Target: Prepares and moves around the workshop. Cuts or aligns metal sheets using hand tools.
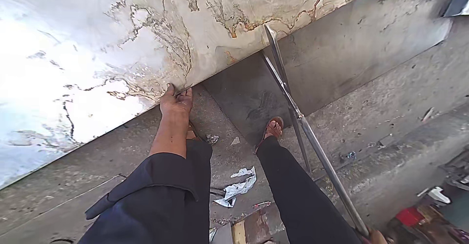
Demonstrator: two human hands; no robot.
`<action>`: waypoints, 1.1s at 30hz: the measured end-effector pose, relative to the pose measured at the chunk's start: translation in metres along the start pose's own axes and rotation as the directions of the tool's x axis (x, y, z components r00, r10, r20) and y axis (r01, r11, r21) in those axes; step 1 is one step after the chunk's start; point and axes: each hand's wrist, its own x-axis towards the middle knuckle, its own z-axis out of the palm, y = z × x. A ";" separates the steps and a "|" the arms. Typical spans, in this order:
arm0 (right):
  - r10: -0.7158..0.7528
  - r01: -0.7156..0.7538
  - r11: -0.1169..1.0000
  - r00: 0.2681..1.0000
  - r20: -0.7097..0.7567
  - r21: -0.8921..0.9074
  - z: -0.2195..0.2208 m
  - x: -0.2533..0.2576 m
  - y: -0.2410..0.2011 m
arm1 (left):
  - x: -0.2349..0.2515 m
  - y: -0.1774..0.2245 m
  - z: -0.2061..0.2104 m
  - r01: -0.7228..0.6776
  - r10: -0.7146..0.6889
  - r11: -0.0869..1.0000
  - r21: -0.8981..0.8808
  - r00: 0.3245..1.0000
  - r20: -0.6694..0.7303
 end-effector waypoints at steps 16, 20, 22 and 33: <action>-0.127 0.130 0.991 0.988 -0.084 0.033 0.034 0.067 -0.088 | 0.002 -0.007 -0.002 -0.069 0.068 0.995 0.074 0.998 0.016; -0.073 0.071 0.997 0.995 -0.072 -0.030 0.041 0.078 -0.093 | 0.001 -0.007 0.000 -0.067 0.068 0.996 0.062 0.998 -0.006; -0.074 0.072 0.997 0.994 -0.081 -0.033 0.047 0.081 -0.091 | 0.002 -0.007 -0.001 -0.064 0.065 0.996 0.062 0.998 -0.006; -0.102 0.105 0.994 0.991 -0.083 0.033 0.050 0.096 -0.090 | 0.003 -0.008 0.000 -0.074 0.075 0.991 0.114 0.997 -0.002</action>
